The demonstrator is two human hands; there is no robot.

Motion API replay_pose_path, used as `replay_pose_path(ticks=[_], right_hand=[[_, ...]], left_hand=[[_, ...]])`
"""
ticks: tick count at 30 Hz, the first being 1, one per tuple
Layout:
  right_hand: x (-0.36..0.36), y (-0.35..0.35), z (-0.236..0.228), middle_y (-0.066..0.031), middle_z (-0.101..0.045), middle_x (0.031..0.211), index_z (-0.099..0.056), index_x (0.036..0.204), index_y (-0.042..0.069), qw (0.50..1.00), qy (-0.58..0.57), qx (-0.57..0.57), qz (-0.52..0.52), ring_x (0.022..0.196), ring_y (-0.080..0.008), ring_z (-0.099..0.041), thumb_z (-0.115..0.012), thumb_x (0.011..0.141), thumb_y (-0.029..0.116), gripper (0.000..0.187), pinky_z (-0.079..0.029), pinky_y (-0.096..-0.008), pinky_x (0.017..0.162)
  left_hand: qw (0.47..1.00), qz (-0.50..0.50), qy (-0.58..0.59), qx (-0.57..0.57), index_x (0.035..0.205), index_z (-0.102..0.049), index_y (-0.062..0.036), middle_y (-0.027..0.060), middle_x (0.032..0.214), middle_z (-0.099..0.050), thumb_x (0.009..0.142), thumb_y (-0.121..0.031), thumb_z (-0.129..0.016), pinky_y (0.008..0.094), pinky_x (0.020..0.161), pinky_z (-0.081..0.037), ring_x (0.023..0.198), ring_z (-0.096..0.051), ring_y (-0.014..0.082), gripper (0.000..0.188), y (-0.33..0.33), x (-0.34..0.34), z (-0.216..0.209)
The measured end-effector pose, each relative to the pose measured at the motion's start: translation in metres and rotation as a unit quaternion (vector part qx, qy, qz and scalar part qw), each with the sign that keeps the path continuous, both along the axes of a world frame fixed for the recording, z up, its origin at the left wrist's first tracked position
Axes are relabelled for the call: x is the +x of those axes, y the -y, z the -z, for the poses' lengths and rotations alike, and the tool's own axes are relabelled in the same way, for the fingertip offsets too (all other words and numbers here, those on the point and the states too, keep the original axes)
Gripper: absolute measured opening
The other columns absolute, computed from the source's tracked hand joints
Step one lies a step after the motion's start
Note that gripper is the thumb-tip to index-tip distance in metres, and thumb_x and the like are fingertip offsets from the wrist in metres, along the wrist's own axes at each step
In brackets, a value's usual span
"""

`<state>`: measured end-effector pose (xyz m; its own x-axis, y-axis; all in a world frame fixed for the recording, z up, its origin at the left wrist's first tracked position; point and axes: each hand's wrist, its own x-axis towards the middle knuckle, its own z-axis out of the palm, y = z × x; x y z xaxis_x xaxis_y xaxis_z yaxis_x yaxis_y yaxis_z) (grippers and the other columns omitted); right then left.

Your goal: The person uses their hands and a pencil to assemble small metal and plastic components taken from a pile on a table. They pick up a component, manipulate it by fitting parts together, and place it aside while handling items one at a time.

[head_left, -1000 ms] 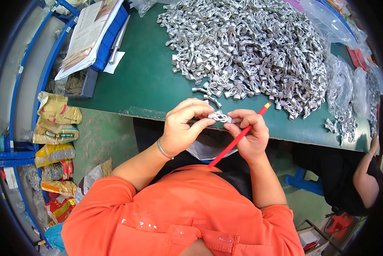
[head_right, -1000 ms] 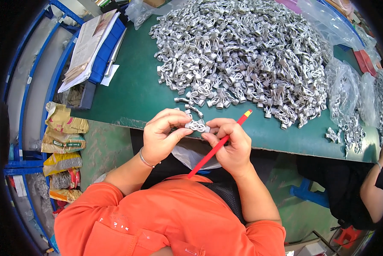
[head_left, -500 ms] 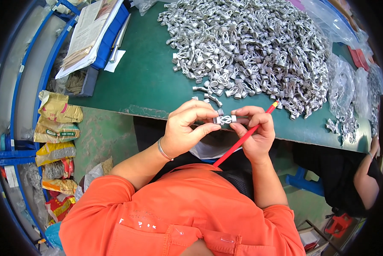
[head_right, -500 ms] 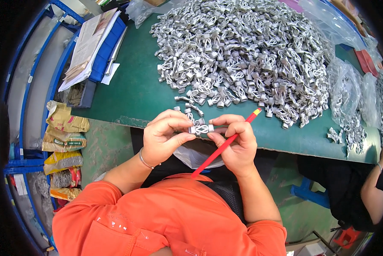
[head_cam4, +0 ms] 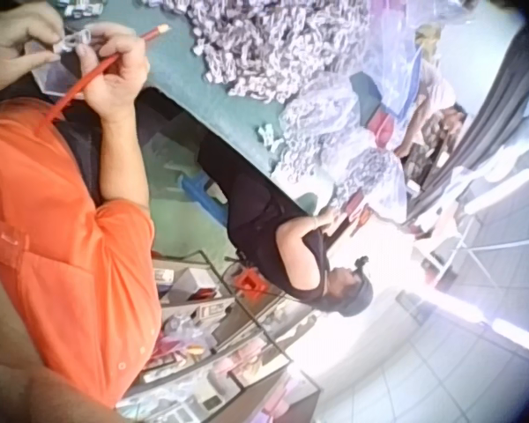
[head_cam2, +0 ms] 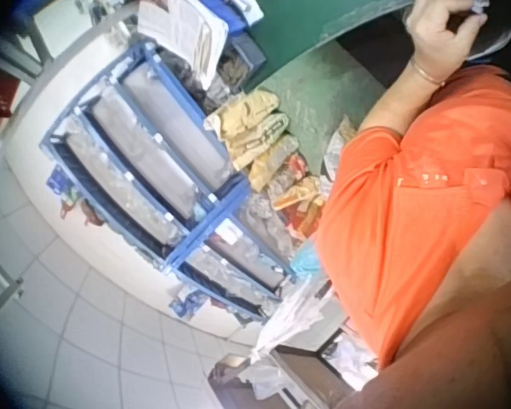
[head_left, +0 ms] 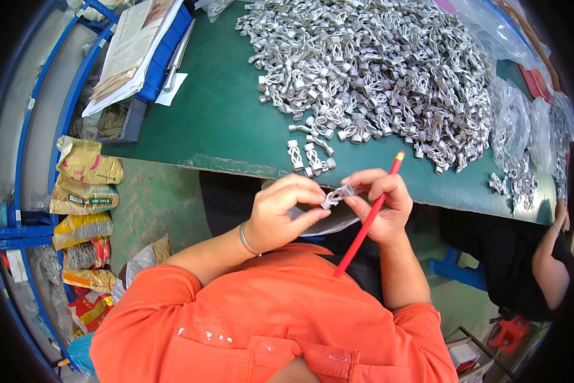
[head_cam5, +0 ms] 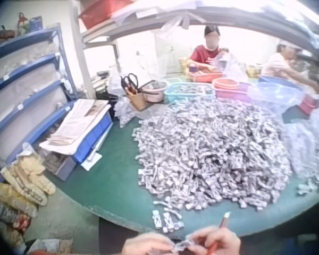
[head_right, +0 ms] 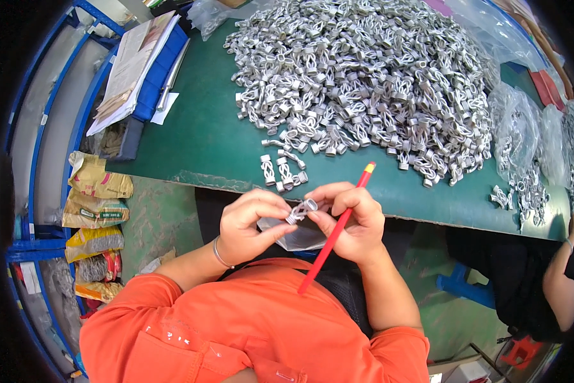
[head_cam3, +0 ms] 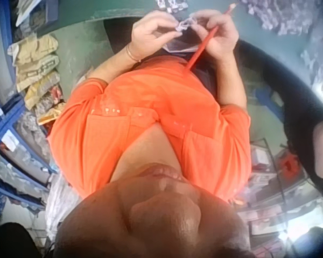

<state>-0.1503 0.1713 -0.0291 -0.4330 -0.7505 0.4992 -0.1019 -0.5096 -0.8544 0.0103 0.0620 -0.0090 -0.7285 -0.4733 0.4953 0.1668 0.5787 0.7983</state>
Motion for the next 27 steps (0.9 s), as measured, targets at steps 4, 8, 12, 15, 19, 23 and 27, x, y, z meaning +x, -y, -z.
replay_pose_path(ticks=[4, 8, 12, 15, 19, 23, 27], right_hand=[[-0.006, 0.003, -0.010, -0.0172, -0.065, 0.086, -0.046, 0.073, 0.004, 0.989, -0.140, 0.039, -0.018, 0.067, -0.0178, -0.061, -0.069, 0.072, -0.009, 0.027, -0.049, -0.0263, 0.058], [0.000, 0.021, -0.014, -0.0124, -0.064, 0.090, -0.048, 0.077, 0.004, 0.942, -0.298, 0.091, 0.121, 0.076, -0.0297, -0.059, -0.068, 0.067, -0.009, 0.026, -0.048, -0.0338, 0.064], [0.003, 0.026, -0.014, -0.0109, -0.062, 0.086, -0.048, 0.078, 0.003, 0.925, -0.337, 0.113, 0.134, 0.078, -0.0321, -0.058, -0.068, 0.064, -0.008, 0.027, -0.048, -0.0360, 0.067], [0.001, 0.021, -0.013, -0.0107, -0.060, 0.081, -0.046, 0.077, 0.003, 0.936, -0.307, 0.116, 0.128, 0.073, -0.0286, -0.058, -0.066, 0.069, -0.009, 0.024, -0.048, -0.0340, 0.064], [0.002, 0.013, -0.014, -0.0104, -0.059, 0.080, -0.043, 0.077, 0.003, 0.973, -0.137, 0.163, 0.085, 0.066, -0.0193, -0.057, -0.063, 0.077, -0.009, 0.023, -0.047, -0.0286, 0.059], [0.004, 0.009, -0.026, -0.0093, -0.058, 0.080, -0.039, 0.080, 0.004, 0.973, 0.147, 0.179, -0.021, 0.065, -0.0091, -0.055, -0.058, 0.086, -0.006, 0.022, -0.047, -0.0215, 0.059], [0.003, 0.008, -0.024, -0.0097, -0.059, 0.083, -0.040, 0.079, 0.005, 0.970, 0.166, 0.172, -0.037, 0.071, -0.0124, -0.060, -0.058, 0.085, -0.007, 0.023, -0.049, -0.0223, 0.059]], left_hand=[[1.000, 0.017, 0.018, 0.000, 0.087, -0.064, -0.0015, 0.0129, 0.090, -0.064, 0.066, -0.001, -0.079, 0.0289, 0.067, -0.052, 0.078, -0.063, 0.0210, 0.026, -0.002, 0.011, 0.002], [0.995, -0.005, 0.094, 0.010, 0.093, -0.064, 0.0005, 0.0112, 0.093, -0.060, 0.069, 0.002, -0.076, 0.0268, 0.064, -0.051, 0.074, -0.061, 0.0171, 0.027, 0.000, 0.014, -0.001], [0.993, -0.064, 0.095, -0.032, 0.098, -0.063, 0.0021, 0.0092, 0.096, -0.057, 0.072, 0.005, -0.071, 0.0237, 0.061, -0.049, 0.069, -0.059, 0.0136, 0.028, 0.009, 0.007, -0.003], [0.985, -0.068, 0.097, -0.127, 0.101, -0.062, 0.0023, 0.0095, 0.100, -0.056, 0.073, 0.007, -0.069, 0.0228, 0.060, -0.049, 0.067, -0.058, 0.0121, 0.029, 0.017, 0.000, -0.005], [0.989, -0.080, 0.116, -0.035, 0.102, -0.063, 0.0020, 0.0099, 0.100, -0.058, 0.073, 0.006, -0.070, 0.0241, 0.060, -0.050, 0.068, -0.059, 0.0119, 0.030, 0.016, -0.004, -0.008], [0.990, -0.040, 0.101, 0.088, 0.103, -0.063, 0.0038, 0.0109, 0.097, -0.061, 0.074, 0.006, -0.069, 0.0229, 0.063, -0.052, 0.075, -0.064, 0.0122, 0.030, 0.016, -0.002, -0.007], [0.969, -0.002, 0.058, 0.239, 0.098, -0.063, 0.0060, 0.0115, 0.090, -0.062, 0.075, 0.007, -0.070, 0.0226, 0.067, -0.054, 0.082, -0.066, 0.0158, 0.024, 0.013, 0.001, -0.008]])
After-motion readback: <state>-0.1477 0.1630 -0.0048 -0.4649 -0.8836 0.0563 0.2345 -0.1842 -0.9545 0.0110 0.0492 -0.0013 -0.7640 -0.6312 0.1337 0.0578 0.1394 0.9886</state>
